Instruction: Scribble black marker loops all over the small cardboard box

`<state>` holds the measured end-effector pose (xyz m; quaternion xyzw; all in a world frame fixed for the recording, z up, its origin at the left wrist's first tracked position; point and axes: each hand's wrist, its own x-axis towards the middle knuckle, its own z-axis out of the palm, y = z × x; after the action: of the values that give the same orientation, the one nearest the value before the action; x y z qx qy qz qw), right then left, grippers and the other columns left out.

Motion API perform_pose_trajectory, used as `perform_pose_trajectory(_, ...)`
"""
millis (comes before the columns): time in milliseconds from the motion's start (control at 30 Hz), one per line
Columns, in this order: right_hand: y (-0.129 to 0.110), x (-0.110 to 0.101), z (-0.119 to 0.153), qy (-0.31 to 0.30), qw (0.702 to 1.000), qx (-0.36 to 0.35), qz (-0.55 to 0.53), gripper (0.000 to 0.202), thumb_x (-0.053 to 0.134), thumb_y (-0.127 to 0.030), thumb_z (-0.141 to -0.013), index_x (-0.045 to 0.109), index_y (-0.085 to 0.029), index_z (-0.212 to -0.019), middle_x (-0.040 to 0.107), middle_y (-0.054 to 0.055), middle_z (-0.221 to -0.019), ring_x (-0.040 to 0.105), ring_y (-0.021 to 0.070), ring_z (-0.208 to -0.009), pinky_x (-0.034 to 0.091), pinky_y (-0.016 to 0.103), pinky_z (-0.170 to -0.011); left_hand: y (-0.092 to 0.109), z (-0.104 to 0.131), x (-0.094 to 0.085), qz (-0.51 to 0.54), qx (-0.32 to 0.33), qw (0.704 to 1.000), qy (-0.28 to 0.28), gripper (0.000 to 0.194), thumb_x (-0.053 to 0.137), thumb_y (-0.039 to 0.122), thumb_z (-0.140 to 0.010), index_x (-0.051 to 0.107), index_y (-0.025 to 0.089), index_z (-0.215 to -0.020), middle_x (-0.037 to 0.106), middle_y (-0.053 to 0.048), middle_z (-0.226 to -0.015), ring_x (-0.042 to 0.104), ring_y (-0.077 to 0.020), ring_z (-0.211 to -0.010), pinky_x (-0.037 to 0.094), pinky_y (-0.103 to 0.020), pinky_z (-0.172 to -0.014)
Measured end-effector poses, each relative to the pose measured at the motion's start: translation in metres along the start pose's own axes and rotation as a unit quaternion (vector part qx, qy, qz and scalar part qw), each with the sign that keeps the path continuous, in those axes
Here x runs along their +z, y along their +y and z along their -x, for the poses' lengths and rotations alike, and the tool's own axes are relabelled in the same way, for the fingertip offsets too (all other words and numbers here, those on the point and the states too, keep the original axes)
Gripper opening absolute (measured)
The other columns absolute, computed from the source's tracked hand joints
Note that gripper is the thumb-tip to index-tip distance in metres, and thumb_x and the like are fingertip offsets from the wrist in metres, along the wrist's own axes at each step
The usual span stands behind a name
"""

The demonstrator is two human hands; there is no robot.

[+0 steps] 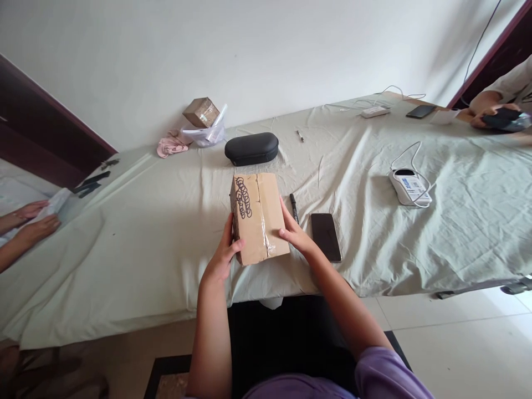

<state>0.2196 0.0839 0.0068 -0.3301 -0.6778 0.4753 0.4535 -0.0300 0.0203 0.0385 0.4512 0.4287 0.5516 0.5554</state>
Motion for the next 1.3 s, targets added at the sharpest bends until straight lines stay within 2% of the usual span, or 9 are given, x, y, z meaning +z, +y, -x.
perform_pose_trajectory(133,-0.001,-0.015,-0.012,0.121,0.990,0.002,0.070,0.096,0.037,-0.091,-0.097,0.052,-0.024,-0.164,0.059,0.018,-0.166,0.064,0.0352,-0.144,0.055,0.052,-0.116,-0.002,0.000,-0.001,0.026,0.003,1.000,-0.012,0.119,0.094,0.054,-0.073,0.034,0.037,-0.175,0.043,-0.011,-0.179,0.038,-0.0409,-0.167,0.037,-0.054,-0.135)
perform_pose_trajectory(233,0.000,-0.030,-0.033,0.207,0.928,0.140,0.276,0.068,0.046,-0.070,-0.105,0.071,-0.014,-0.136,0.077,0.022,-0.131,0.074,0.0342,-0.118,0.059,0.047,-0.102,-0.019,0.000,0.001,0.071,0.039,0.996,-0.026,0.119,0.089,0.060,-0.074,0.032,0.037,-0.175,0.051,-0.011,-0.173,0.040,-0.0392,-0.166,0.040,-0.052,-0.133)
perform_pose_trajectory(333,0.000,-0.036,-0.052,0.112,0.824,0.296,0.469,0.047,0.062,-0.050,-0.103,0.075,-0.010,-0.125,0.078,0.026,-0.126,0.074,0.0403,-0.121,0.057,0.047,-0.099,-0.036,-0.001,0.009,0.114,0.060,0.992,0.001,0.114,0.088,0.067,-0.069,0.044,0.035,-0.170,0.053,-0.008,-0.172,0.037,-0.0378,-0.168,0.037,-0.050,-0.135)
perform_pose_trajectory(433,-0.002,-0.036,-0.061,0.056,0.790,0.335,0.511,0.037,0.059,-0.032,-0.102,0.077,-0.009,-0.125,0.077,0.028,-0.132,0.075,0.0410,-0.123,0.056,0.044,-0.095,-0.046,-0.001,0.016,0.140,0.057,0.989,0.005,0.119,0.094,0.067,-0.062,0.047,0.035,-0.167,0.053,-0.008,-0.172,0.040,-0.0385,-0.167,0.042,-0.048,-0.132)
perform_pose_trajectory(700,-0.019,-0.052,-0.052,0.027,0.830,0.334,0.447,0.028,0.060,-0.029,-0.098,0.082,-0.013,-0.091,0.083,0.018,-0.093,0.078,0.0302,-0.092,0.051,0.032,-0.073,-0.045,-0.001,0.015,0.162,0.063,0.985,0.002,0.117,0.095,0.065,-0.063,0.049,0.036,-0.167,0.048,-0.007,-0.177,0.034,-0.0390,-0.169,0.036,-0.049,-0.136)
perform_pose_trajectory(867,-0.047,-0.062,-0.030,0.057,0.889,0.332,0.312,0.029,0.064,-0.031,-0.094,0.073,-0.018,-0.118,0.073,0.001,-0.067,0.061,0.0174,-0.057,0.042,0.027,-0.055,-0.054,-0.006,0.010,0.123,0.083,0.989,-0.012,0.114,0.092,0.073,-0.066,0.046,0.043,-0.166,0.046,-0.003,-0.177,0.033,-0.0389,-0.169,0.034,-0.052,-0.137)
perform_pose_trajectory(1000,-0.085,-0.058,-0.013,0.142,0.974,0.175,0.037,0.027,0.069,-0.047,-0.094,0.066,-0.025,-0.110,0.069,-0.003,-0.064,0.044,0.0129,-0.048,0.032,0.026,-0.049,-0.063,-0.011,0.005,0.113,0.098,0.988,-0.028,0.113,0.091,0.074,-0.068,0.045,0.043,-0.166,0.040,-0.004,-0.180,0.032,-0.0414,-0.169,0.036,-0.056,-0.135)
perform_pose_trajectory(1100,-0.110,-0.038,-0.013,0.134,0.980,0.017,-0.145,0.033,0.078,-0.055,-0.091,0.064,-0.029,-0.107,0.079,0.001,-0.081,0.051,0.0137,-0.053,0.041,0.028,-0.054,-0.065,-0.013,0.005,0.103,0.119,0.987,-0.033,0.113,0.090,0.073,-0.071,0.043,0.039,-0.168,0.036,-0.007,-0.182,0.028,-0.0416,-0.171,0.035,-0.057,-0.136)
perform_pose_trajectory(1300,-0.127,0.026,-0.037,0.160,0.967,-0.178,-0.089,0.045,0.095,-0.055,-0.080,0.065,-0.031,-0.103,0.068,-0.005,-0.072,0.059,0.0144,-0.055,0.047,0.029,-0.055,-0.069,-0.013,0.007,0.090,0.139,0.986,-0.030,0.110,0.087,0.079,-0.073,0.044,0.044,-0.168,0.032,-0.003,-0.184,0.027,-0.0391,-0.172,0.030,-0.056,-0.138)
